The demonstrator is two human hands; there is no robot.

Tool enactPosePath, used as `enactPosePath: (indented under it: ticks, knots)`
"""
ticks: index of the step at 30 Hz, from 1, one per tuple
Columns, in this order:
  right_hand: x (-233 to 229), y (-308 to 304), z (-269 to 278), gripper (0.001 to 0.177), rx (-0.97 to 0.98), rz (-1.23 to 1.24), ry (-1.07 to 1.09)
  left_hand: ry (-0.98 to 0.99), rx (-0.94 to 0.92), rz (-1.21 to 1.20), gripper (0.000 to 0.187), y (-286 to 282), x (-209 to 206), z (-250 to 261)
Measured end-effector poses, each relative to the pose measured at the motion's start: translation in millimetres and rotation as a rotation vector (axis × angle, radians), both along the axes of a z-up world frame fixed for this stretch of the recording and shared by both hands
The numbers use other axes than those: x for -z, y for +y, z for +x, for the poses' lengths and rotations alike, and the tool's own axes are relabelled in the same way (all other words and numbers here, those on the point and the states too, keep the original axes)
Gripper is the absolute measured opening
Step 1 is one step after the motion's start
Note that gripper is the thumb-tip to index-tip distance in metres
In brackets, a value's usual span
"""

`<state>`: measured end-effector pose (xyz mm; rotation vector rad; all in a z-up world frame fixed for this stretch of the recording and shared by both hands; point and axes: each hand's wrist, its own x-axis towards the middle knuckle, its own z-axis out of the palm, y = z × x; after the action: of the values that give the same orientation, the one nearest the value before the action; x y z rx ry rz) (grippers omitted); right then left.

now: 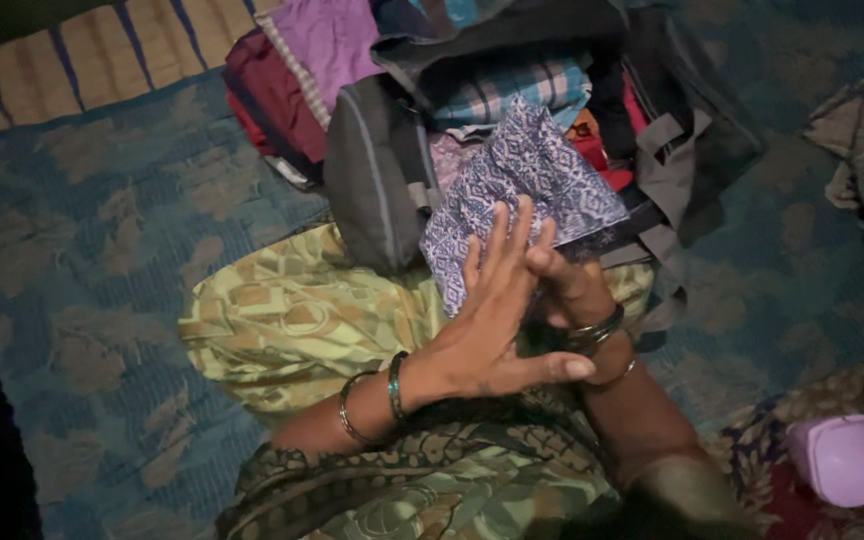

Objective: The person sits on a bed and packs folded clothes into a gray duffel bag. They pick up each folded item from a pile, place it into the bag, and adjust the contents to fit more items.

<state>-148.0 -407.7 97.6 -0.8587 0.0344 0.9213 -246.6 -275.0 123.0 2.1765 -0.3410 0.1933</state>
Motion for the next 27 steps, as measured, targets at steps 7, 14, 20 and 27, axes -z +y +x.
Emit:
enactPosePath:
  ticks: [7,14,20,27]
  knots:
    - [-8.1,-15.3,18.1,0.028,0.301,-0.247,-0.073,-0.004,-0.098,-0.018,0.123,-12.0,-2.9,11.7]
    - [-33.0,-17.3,0.7,0.043,-0.001,-0.559,-0.732,0.011,-0.223,0.075,0.116,-19.0,8.4,33.3]
    - [-45.6,-19.3,-10.1,0.064,0.027,-0.748,-1.489,0.156,-0.332,-0.122,0.065,1.8,25.5,49.4]
    - [-20.9,-52.5,56.7,0.066,0.147,-0.490,-1.160,0.368,-0.203,-0.964,0.043,52.1,46.2,84.4]
